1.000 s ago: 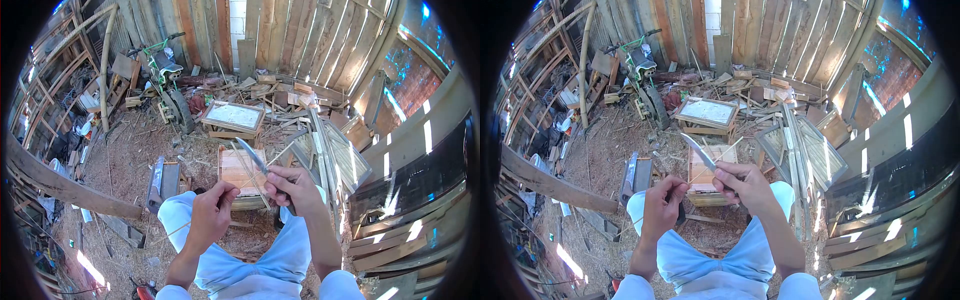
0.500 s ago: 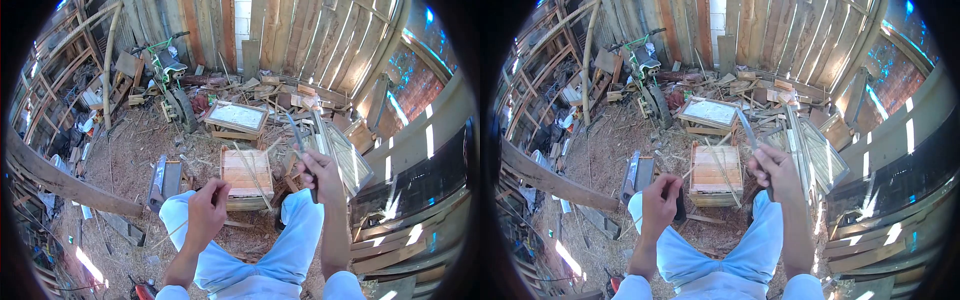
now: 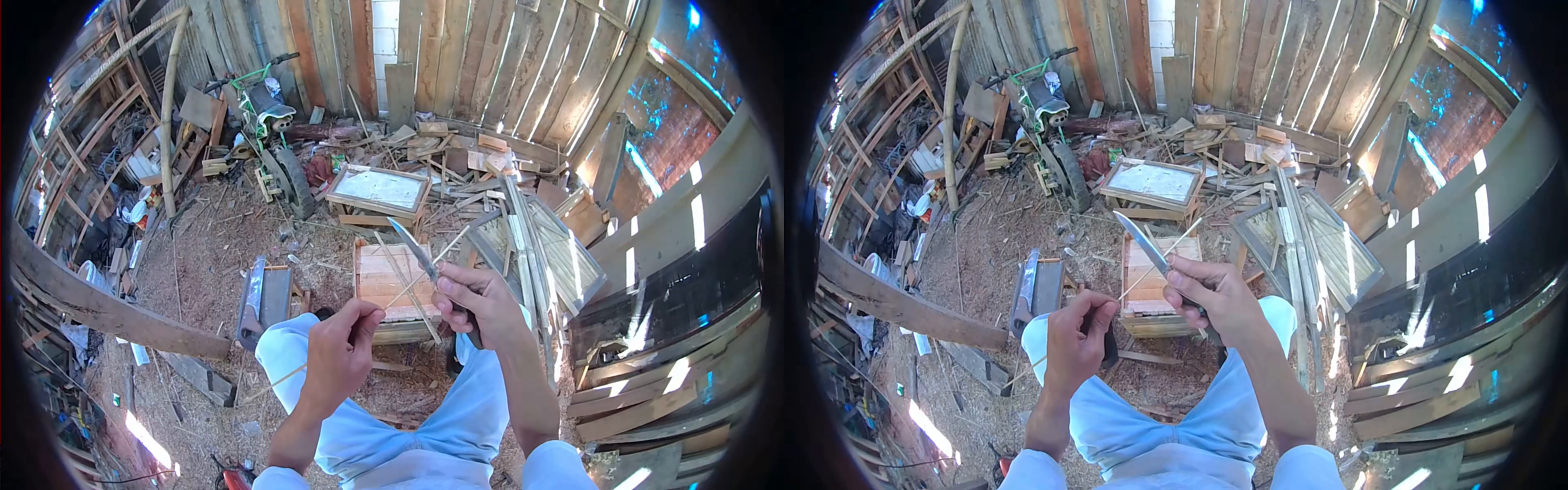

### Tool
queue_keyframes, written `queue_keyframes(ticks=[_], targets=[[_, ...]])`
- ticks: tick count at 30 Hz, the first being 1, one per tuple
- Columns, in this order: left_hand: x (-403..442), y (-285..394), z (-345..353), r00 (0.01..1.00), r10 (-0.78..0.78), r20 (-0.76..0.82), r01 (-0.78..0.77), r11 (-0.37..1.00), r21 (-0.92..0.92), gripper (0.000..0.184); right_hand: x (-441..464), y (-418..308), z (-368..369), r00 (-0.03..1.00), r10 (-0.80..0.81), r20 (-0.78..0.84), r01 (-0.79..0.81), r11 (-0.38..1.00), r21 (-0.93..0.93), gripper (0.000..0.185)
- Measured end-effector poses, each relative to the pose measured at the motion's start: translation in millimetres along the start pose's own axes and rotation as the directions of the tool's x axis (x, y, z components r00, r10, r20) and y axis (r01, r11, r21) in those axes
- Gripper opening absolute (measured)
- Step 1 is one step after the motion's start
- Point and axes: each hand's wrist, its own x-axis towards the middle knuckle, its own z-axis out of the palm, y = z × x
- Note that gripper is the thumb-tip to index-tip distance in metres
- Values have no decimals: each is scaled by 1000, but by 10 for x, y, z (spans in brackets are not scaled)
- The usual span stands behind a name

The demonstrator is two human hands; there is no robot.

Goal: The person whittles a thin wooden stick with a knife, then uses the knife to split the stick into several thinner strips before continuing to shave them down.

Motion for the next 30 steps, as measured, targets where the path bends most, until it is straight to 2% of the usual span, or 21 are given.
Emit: queue_keyframes(ticks=[1, 4, 6, 9, 11, 14, 15, 16, 17, 19, 20, 21, 23, 26, 30], targets=[[-15, 0, -19, 999, -30, 28, 30, 999, -24, 5, -8, 1, 1, 1000, -12, -26, 12, 1000, 25, 20], [-93, 0, -51, 996, -75, 57, 77, 996, -33, 7, -8, -58, -131, 998, -31, -60, 38, 993, 108, 20], [-119, -5, -57, 993, -100, 58, 101, 995, -17, 8, -34, -88, -138, 998, -21, -55, 27, 994, 105, 19], [-117, 1, -33, 999, -48, 22, 50, 997, -54, 6, -37, -128, -157, 999, 7, -53, -1, 993, 115, 18], [-120, 14, -40, 998, -41, 54, 43, 998, -37, 6, -17, -123, -193, 998, 26, -52, -18, 991, 133, 18], [-167, -24, -88, 996, -81, 39, 81, 997, -3, 6, 58, -71, -483, 996, -39, -85, 45, 996, 71, 21], [-222, -35, -103, 996, -80, 41, 81, 997, -6, 6, 102, -187, -721, 953, -161, -256, 195, 974, 114, 24], [-270, -61, -145, 993, -115, 17, 115, 993, -5, 6, 126, -263, -793, 864, -269, -425, 354, 925, 135, 28], [-278, -82, -194, 989, -150, -14, 150, 989, 2, 6, 150, -231, -770, 864, -273, -423, 362, 921, 144, 28], [-233, -30, -149, 989, -142, -32, 142, 990, 13, 6, 82, -222, -537, 939, -160, -304, 191, 979, 77, 35], [-164, 15, -95, 992, -118, -46, 119, 993, 20, 7, 23, -230, -373, 965, -133, -227, 170, 973, 153, 36], [-100, 50, -65, 994, -89, -64, 91, 995, 29, 7, -19, -207, -307, 963, -142, -230, 178, 973, 144, 36], [-40, 81, -73, 993, -105, -48, 107, 993, 51, 8, -71, -141, -200, 985, -163, -60, 168, 981, 96, 43], [-22, 101, -54, 998, -43, -55, 47, 997, 58, 7, -127, -146, 30, 992, -124, 4, 124, 992, 8, 36], [-36, 69, -17, 993, 47, -109, -41, 998, 53, 6, -42, -128, 43, 990, -138, -31, 137, 990, -35, 36]])
